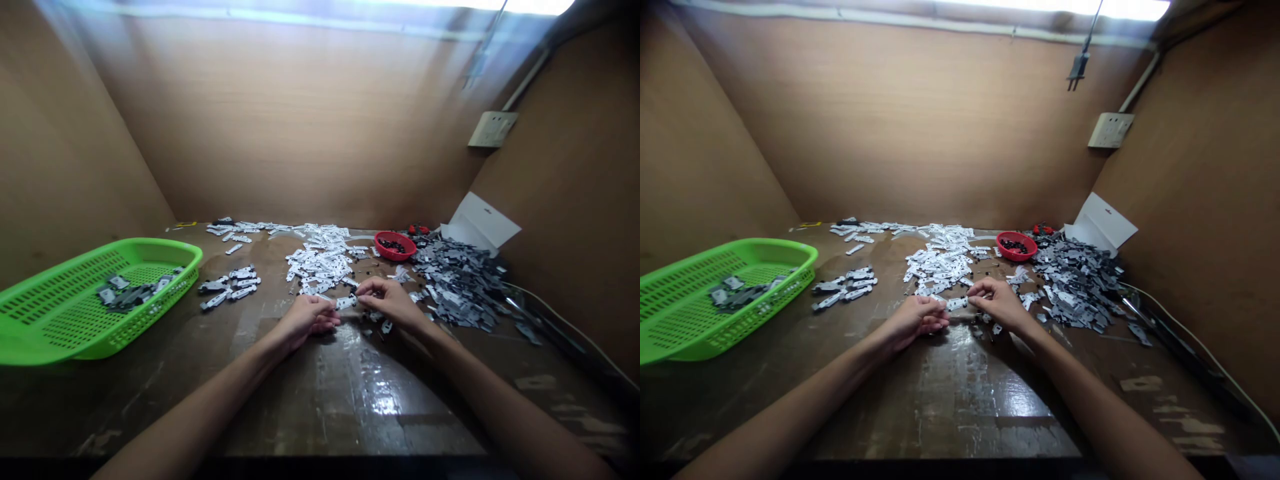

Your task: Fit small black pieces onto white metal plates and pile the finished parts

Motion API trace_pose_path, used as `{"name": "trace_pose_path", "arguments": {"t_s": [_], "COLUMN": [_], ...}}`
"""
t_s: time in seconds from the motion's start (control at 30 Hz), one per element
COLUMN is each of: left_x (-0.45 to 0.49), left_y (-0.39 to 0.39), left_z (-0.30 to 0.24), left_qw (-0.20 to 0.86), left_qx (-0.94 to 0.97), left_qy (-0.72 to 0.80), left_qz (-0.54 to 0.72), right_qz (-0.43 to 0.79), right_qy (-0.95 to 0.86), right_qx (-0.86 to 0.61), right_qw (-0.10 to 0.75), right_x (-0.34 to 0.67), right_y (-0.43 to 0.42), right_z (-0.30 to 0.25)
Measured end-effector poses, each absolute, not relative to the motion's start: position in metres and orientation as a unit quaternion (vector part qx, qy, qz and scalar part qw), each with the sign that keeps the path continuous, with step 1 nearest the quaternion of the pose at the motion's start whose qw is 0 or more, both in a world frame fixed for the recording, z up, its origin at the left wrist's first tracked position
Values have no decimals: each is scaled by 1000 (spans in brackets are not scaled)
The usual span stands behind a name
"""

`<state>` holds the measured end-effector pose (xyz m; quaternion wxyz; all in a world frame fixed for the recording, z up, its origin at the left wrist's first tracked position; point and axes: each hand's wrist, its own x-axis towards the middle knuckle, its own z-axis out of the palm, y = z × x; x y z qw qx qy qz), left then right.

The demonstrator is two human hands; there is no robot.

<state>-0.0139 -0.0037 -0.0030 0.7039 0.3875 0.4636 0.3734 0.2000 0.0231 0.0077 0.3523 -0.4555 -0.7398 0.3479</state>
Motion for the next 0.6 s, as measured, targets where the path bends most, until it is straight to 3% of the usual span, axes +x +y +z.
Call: {"name": "trace_pose_path", "arguments": {"t_s": [0.17, 0.3, 0.43, 0.6], "left_x": [-14, -13, -13, -13], "left_y": [-4, -4, -5, -5], "left_z": [-2, -2, -2, -3], "left_qw": [694, 689, 684, 681], "left_qx": [399, 424, 445, 453], "left_qy": [484, 487, 488, 487], "left_qz": [353, 329, 310, 304], "right_qz": [207, 76, 37, 26], "right_qy": [-725, -762, -791, -795], "right_qx": [-549, -582, -583, -570], "right_qw": [360, 274, 183, 208], "right_x": [224, 236, 237, 231], "right_y": [40, 48, 51, 55], "right_z": [10, 3, -3, -5]}}
